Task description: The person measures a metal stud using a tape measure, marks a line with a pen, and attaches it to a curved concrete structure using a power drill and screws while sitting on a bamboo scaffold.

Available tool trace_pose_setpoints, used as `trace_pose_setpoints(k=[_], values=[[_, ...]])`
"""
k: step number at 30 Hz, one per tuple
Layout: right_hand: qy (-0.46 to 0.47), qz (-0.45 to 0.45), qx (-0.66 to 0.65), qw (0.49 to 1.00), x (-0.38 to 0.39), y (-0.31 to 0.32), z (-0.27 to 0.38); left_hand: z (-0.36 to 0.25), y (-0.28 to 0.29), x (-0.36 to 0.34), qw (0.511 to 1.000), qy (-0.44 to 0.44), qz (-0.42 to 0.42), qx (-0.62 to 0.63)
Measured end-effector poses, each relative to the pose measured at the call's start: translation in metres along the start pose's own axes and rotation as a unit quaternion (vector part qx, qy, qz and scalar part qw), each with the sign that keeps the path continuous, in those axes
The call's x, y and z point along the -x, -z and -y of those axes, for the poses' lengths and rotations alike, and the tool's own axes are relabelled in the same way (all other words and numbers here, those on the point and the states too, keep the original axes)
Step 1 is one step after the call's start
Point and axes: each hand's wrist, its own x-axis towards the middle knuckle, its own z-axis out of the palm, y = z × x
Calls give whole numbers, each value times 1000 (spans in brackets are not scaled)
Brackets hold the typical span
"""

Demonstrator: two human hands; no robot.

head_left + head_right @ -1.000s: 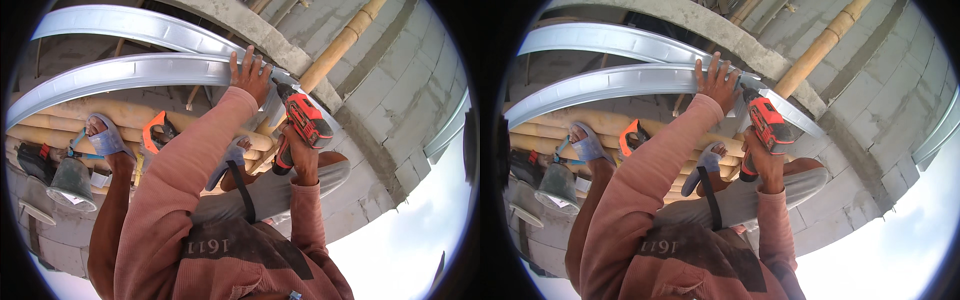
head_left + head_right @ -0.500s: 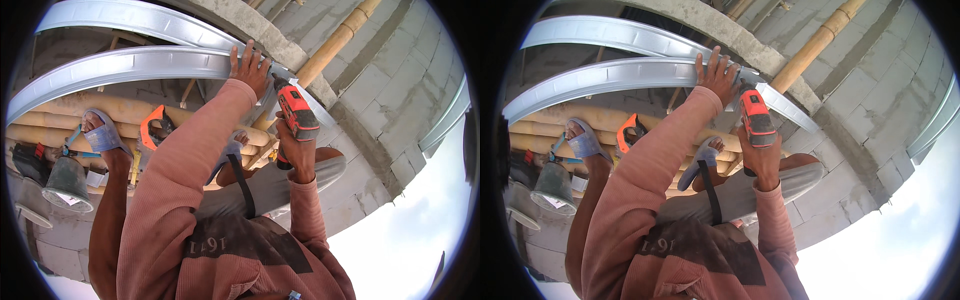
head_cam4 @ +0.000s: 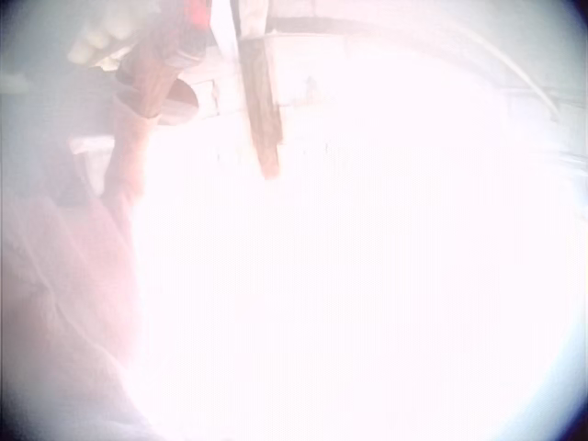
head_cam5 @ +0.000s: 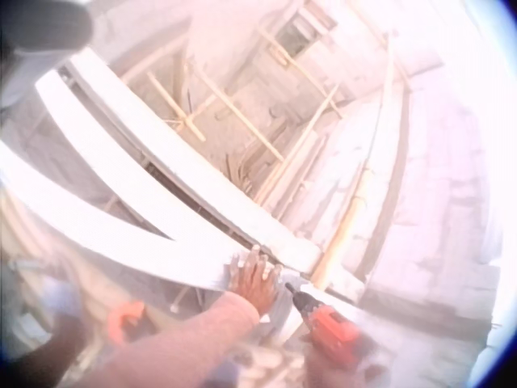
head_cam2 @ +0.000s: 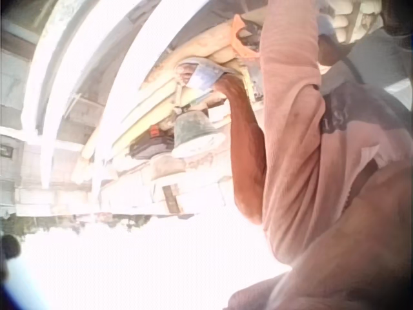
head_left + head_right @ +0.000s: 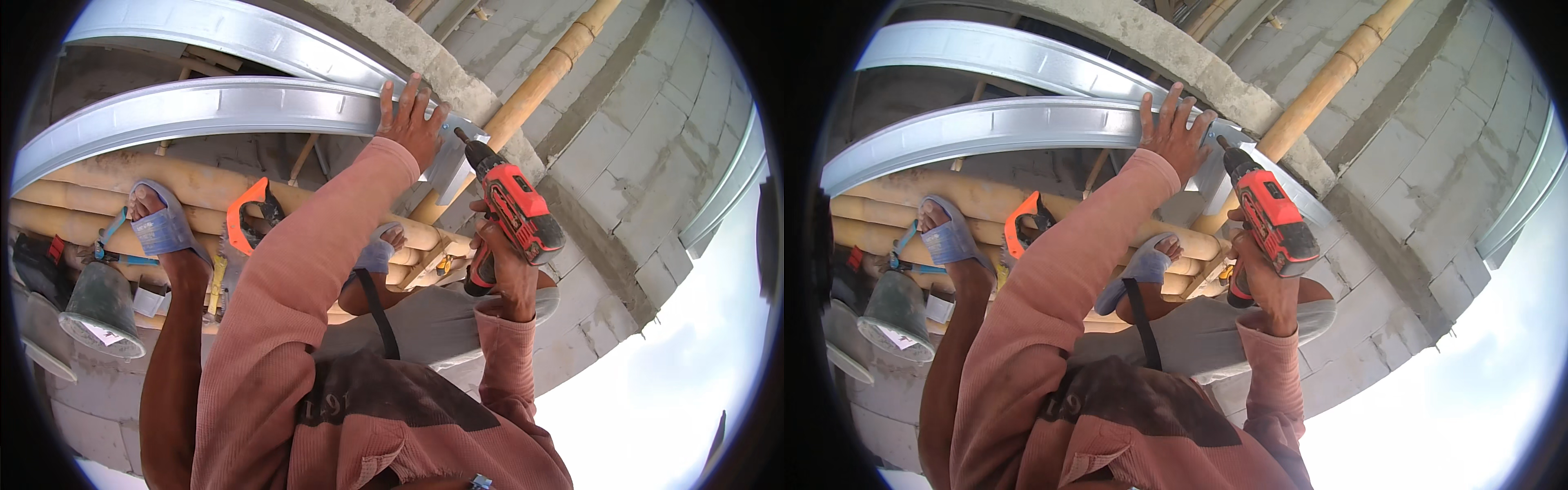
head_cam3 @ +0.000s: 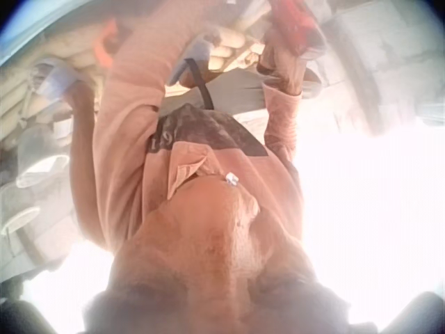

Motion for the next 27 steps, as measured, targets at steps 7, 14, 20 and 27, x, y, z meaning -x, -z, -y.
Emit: trace_pose_setpoints(k=[7, 14, 20, 27], values=[[111, 0, -117, 987, -17, 79, 0, -1, -2, -3, 997, -61, -24, -48], [151, -88, -132, 976, -89, 31, -103, -2, -5, -4, 992, -74, -79, -70], [136, -135, -107, 976, -105, -35, -149, -7, -5, 0, 988, -94, -105, -60], [274, -114, -135, 945, -112, -35, -130, -1, -16, -2, 962, -142, -222, -72]])
